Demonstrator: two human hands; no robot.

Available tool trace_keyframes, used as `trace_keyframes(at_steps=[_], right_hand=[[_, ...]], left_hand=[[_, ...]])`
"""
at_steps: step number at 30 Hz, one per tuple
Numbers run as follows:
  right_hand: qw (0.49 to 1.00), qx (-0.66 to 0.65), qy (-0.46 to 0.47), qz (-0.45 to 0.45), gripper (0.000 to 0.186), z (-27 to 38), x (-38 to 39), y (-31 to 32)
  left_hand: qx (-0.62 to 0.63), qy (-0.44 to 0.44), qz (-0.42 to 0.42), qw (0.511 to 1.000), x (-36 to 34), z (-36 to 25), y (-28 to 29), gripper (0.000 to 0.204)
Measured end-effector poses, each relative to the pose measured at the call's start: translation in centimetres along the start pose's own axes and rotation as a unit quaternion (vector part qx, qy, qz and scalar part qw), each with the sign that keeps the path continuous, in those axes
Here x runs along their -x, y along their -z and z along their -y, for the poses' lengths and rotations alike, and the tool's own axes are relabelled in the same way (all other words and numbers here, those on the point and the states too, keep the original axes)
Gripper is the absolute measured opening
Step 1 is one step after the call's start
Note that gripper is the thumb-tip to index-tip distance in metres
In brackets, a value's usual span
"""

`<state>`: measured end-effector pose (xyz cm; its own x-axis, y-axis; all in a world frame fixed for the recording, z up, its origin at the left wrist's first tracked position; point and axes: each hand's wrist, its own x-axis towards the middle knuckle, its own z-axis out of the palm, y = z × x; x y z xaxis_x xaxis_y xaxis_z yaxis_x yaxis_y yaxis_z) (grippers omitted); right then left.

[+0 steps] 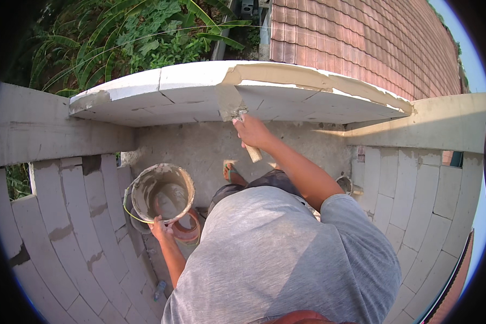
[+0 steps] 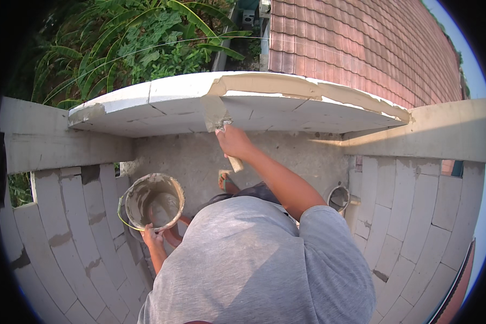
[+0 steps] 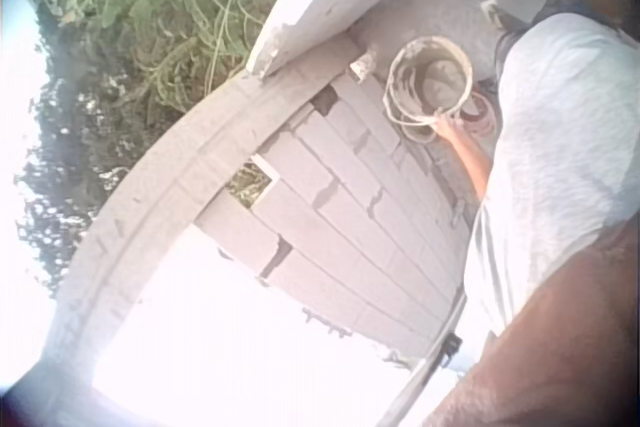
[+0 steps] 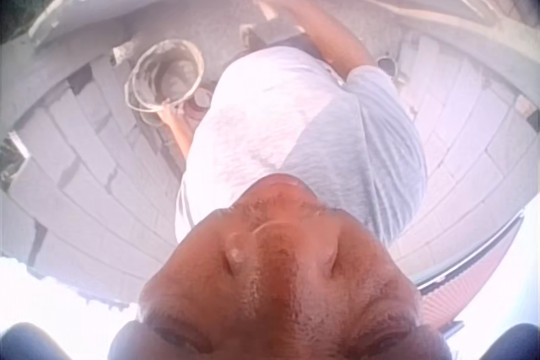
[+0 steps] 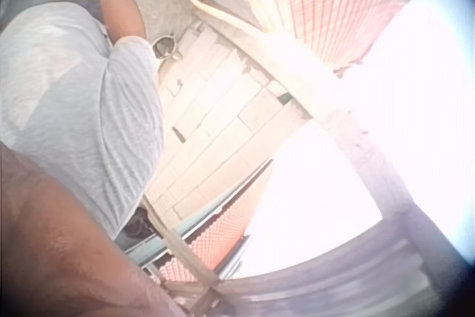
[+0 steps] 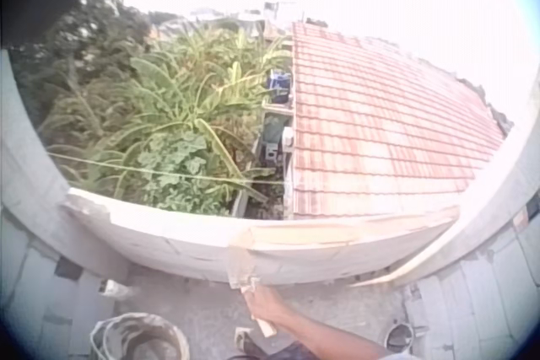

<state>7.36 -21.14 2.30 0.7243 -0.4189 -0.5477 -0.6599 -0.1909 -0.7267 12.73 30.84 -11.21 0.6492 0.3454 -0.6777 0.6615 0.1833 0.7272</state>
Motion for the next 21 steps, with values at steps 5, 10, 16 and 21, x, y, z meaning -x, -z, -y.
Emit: trace_keyframes(at_steps=[5,10,16,21], right_hand=[[0.978,0.152,0.07,-0.124,0.046,-1.2,-0.4,1.0],[0.985,0.115,0.074,-0.105,0.044,-5.3,-0.1,1.2],[0.985,0.098,0.047,-0.137,0.046,-7.9,2.4,4.2],[0.985,0.11,0.04,-0.129,0.046,-13.4,6.3,5.1]], left_hand=[[0.003,-0.008,0.041,0.999,-0.5,-0.1,-1.6,0.056],[-0.054,-0.069,0.099,0.991,-4.4,2.7,-0.1,0.068],[-0.09,-0.064,0.182,0.977,-6.6,3.1,-1.7,0.053],[-0.103,0.0,0.142,0.984,-0.5,2.5,-9.5,0.059]])
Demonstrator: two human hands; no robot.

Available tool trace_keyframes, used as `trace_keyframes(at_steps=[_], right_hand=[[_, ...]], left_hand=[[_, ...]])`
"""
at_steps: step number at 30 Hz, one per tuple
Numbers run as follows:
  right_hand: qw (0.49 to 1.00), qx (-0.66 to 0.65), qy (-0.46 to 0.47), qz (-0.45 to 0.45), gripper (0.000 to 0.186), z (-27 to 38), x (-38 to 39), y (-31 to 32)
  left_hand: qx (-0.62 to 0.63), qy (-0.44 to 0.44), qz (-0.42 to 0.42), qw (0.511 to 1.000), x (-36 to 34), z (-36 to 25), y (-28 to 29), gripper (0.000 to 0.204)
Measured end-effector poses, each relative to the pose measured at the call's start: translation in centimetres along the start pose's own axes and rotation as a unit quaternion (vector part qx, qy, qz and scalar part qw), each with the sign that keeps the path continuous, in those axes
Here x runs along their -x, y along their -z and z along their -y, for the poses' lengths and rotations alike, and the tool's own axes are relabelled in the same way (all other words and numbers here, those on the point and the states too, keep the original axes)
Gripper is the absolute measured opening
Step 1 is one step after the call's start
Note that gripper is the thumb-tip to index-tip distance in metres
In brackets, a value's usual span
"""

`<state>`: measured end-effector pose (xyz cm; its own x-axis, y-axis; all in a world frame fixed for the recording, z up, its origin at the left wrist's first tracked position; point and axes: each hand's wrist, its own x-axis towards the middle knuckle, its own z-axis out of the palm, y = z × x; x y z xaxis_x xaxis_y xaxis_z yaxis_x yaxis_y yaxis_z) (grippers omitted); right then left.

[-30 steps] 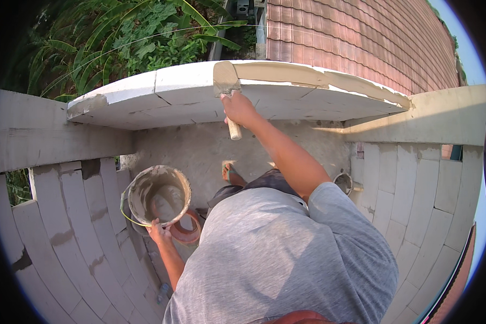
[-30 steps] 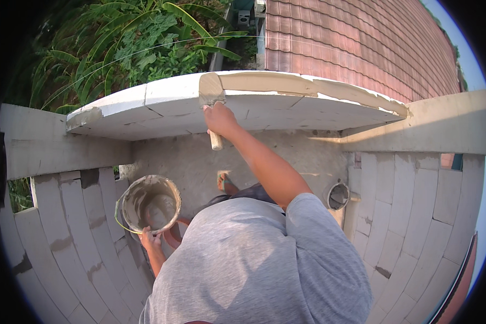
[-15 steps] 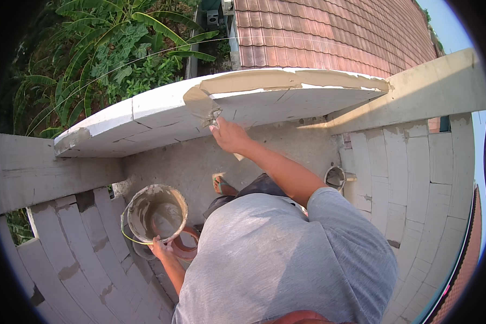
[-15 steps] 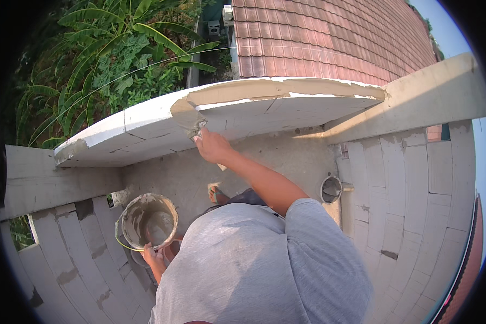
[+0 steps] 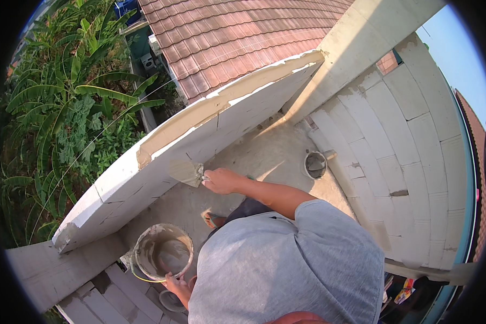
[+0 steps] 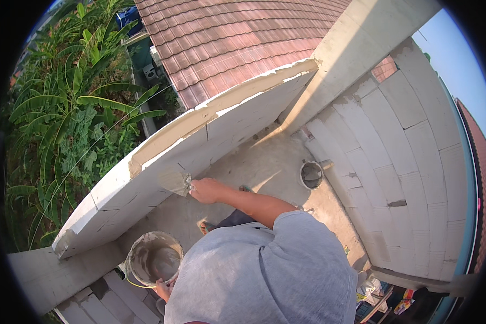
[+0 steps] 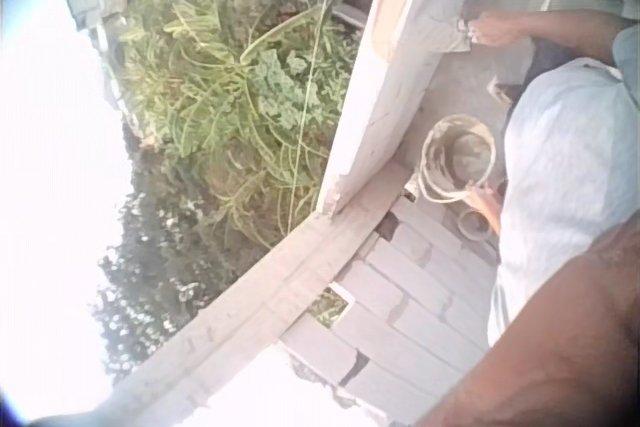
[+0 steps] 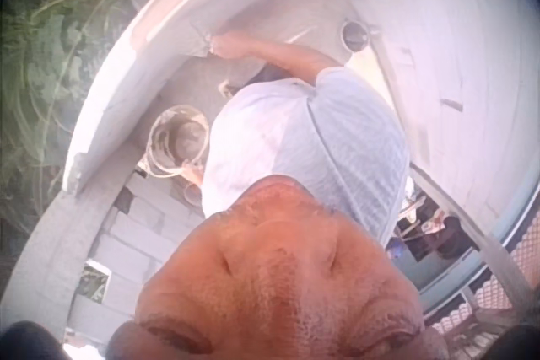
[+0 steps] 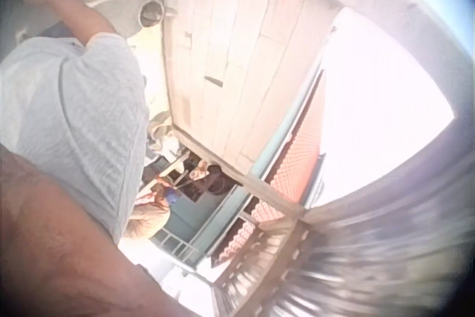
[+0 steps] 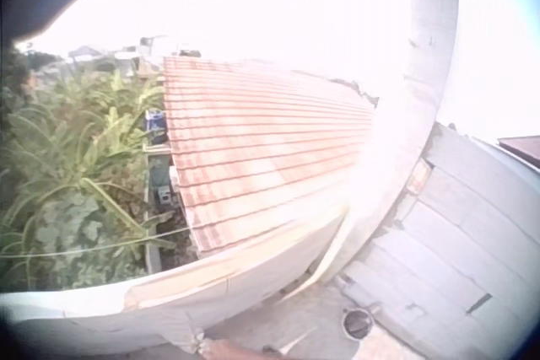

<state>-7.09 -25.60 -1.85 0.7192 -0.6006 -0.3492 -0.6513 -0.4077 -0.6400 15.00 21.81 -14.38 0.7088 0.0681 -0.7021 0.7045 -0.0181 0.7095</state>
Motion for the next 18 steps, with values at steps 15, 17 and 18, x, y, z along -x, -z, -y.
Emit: trace_keyframes(at_steps=[15,17,18], right_hand=[[0.851,-0.372,-0.331,-0.166,0.064,-17.8,13.6,1.1],[0.808,-0.447,-0.334,-0.191,0.057,-19.4,14.1,2.6],[0.786,-0.475,-0.342,-0.199,0.052,-20.1,14.7,3.2]], left_hand=[[-0.257,-0.015,0.237,0.937,8.2,5.5,-24.1,0.053],[-0.28,-0.037,0.276,0.919,10.0,7.3,-27.5,0.053],[-0.303,-0.048,0.293,0.906,10.1,8.4,-28.7,0.053]])
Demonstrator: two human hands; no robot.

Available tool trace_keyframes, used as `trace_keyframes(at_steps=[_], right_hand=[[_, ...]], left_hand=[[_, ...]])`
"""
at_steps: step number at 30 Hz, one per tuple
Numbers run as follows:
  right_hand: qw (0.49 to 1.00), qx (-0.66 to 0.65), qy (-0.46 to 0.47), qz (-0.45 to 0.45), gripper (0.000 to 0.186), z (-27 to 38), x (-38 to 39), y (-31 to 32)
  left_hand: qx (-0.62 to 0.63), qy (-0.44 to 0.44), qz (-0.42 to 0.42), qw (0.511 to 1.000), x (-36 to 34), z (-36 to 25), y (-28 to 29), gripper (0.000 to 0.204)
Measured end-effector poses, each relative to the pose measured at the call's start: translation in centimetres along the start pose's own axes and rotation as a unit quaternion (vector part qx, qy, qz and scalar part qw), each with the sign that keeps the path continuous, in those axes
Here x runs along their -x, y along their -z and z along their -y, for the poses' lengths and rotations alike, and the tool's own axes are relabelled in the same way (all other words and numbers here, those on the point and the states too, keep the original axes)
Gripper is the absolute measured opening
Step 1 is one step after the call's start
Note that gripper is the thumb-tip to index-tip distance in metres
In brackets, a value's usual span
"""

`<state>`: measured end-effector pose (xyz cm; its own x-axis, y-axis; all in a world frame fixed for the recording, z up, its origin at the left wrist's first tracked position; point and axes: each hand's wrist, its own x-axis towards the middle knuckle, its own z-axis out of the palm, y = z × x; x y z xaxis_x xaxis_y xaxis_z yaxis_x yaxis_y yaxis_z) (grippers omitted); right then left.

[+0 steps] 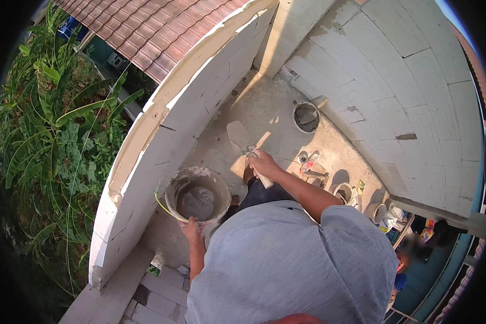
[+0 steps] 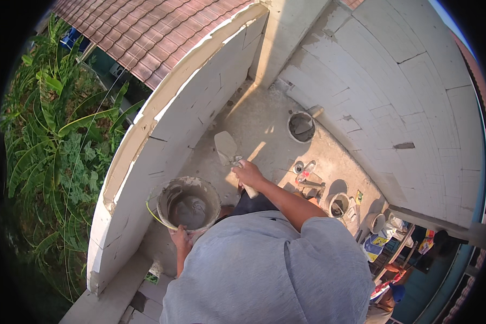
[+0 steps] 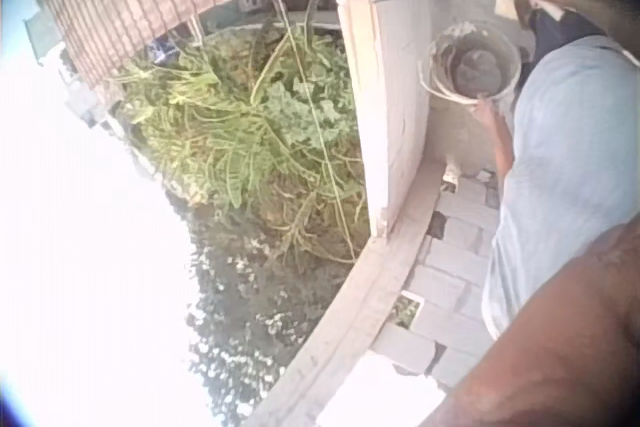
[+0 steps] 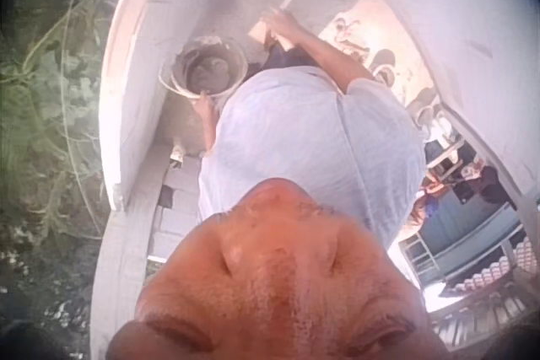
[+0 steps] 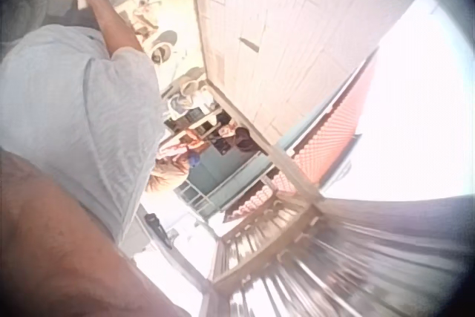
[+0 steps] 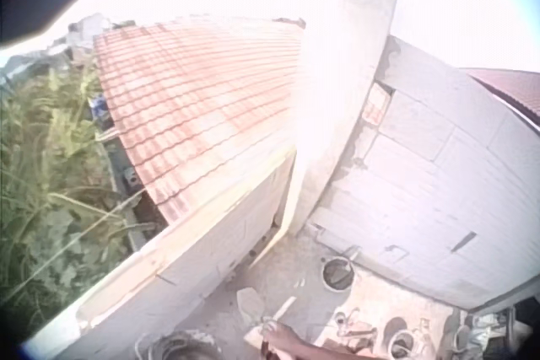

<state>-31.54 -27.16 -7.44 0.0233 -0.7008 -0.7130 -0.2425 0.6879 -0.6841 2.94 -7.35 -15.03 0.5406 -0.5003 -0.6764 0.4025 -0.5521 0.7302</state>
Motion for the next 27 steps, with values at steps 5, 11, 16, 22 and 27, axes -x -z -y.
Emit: trace_keyframes(at_steps=[5,11,16,22,27], right_hand=[[0.984,-0.149,-0.073,-0.057,0.033,-4.4,-1.1,6.5],[0.937,-0.28,-0.122,-0.166,0.023,-10.5,1.5,13.1],[0.859,-0.409,-0.153,-0.267,0.022,-17.0,3.3,13.8],[0.774,-0.46,-0.254,-0.353,0.018,-23.9,4.8,8.4],[0.72,-0.492,-0.32,-0.37,0.018,-26.9,4.3,2.5]], left_hand=[[-0.081,0.045,0.085,0.992,-1.5,-1.5,-11.3,0.057],[-0.212,0.09,0.192,0.954,-6.6,0.5,-24.5,0.045],[-0.329,0.106,0.234,0.909,-12.0,5.8,-34.4,0.05],[-0.389,0.06,0.29,0.872,-17.9,14.3,-46.0,0.054],[-0.396,0.072,0.448,0.799,-26.6,21.2,-52.8,0.054]])
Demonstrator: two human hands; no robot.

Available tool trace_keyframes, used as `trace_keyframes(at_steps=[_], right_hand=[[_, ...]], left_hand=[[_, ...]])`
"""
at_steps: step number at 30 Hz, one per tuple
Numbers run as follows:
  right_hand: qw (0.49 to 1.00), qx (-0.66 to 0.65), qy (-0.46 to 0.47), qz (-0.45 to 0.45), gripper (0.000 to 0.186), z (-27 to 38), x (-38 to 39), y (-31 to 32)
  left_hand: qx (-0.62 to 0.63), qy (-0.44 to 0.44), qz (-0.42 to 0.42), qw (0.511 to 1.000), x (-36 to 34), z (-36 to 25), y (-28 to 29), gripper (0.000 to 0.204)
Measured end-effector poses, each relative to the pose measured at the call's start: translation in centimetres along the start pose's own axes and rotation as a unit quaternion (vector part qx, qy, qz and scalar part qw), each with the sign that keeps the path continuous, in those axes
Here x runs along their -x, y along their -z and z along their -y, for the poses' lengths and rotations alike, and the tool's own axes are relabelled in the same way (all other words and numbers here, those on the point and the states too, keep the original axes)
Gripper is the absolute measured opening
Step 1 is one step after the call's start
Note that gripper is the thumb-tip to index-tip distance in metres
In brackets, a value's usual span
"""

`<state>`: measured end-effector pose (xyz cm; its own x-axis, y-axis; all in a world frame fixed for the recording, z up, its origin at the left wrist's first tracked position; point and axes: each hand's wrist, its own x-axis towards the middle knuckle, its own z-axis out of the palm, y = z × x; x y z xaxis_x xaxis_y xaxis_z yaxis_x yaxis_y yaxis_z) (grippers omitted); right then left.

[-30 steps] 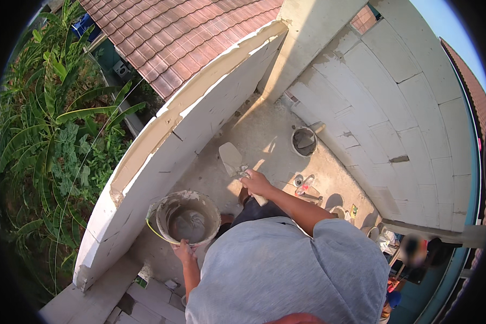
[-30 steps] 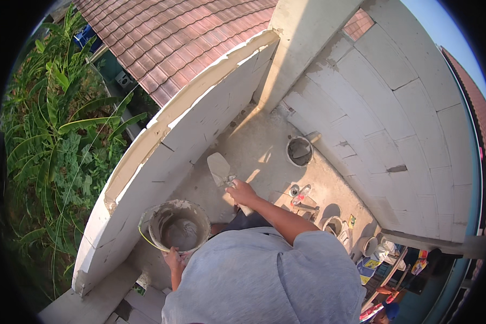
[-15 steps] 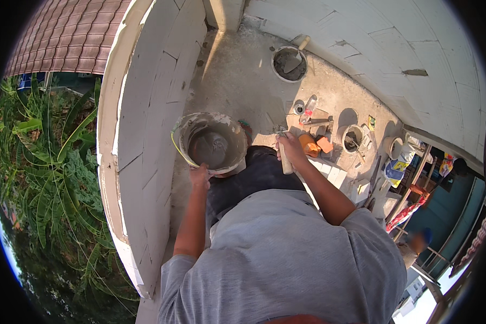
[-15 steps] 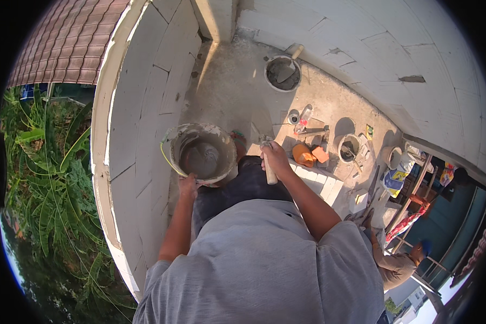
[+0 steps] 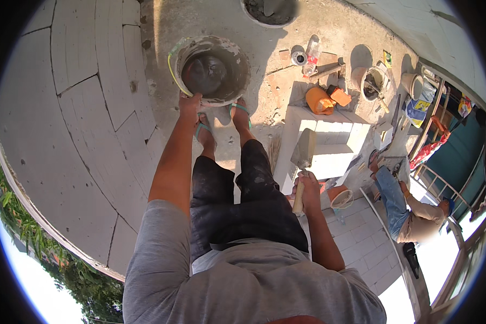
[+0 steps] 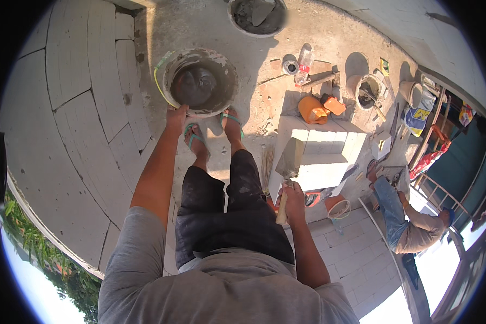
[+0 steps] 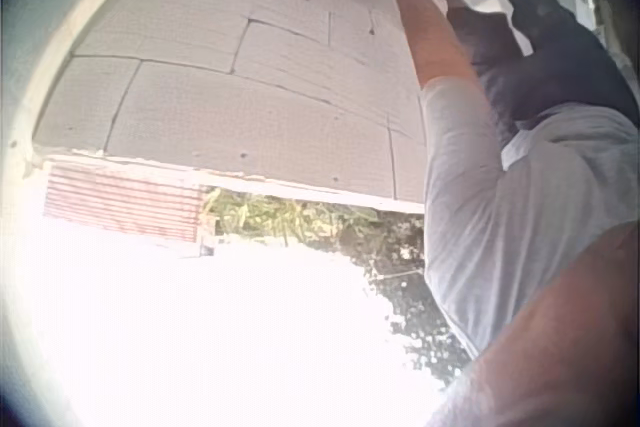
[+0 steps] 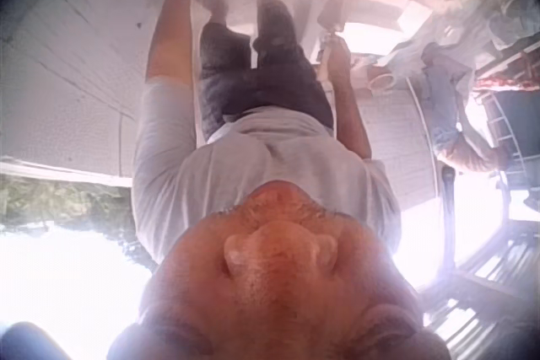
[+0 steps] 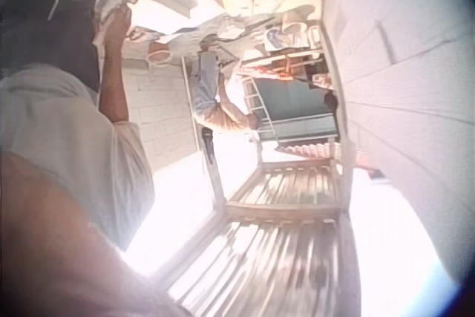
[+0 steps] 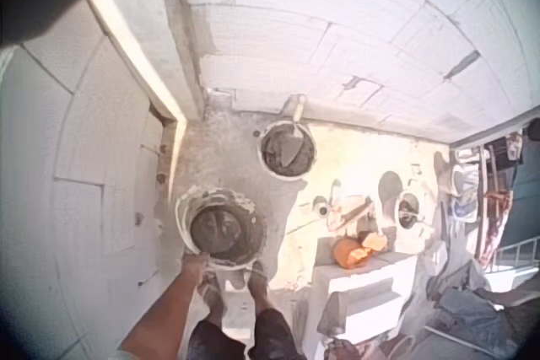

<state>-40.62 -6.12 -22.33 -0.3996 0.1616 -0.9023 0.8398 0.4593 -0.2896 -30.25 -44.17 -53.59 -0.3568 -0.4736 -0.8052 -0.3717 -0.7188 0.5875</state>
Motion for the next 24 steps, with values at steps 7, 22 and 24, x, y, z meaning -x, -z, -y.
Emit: trace_keyframes(at_steps=[7,22,24], right_hand=[[0.997,-0.044,-0.052,0.024,0.018,-6.1,-1.2,-2.4],[0.993,-0.052,0.108,-0.009,0.035,-7.8,7.1,-1.9],[0.99,-0.084,0.11,-0.034,0.037,-8.6,9.6,-0.7]], left_hand=[[0.015,0.154,-0.014,0.988,-6.0,3.1,1.9,0.046],[-0.231,0.154,0.108,0.955,14.8,-2.5,11.1,0.074],[-0.266,0.156,0.091,0.947,16.5,-2.3,13.1,0.075]])
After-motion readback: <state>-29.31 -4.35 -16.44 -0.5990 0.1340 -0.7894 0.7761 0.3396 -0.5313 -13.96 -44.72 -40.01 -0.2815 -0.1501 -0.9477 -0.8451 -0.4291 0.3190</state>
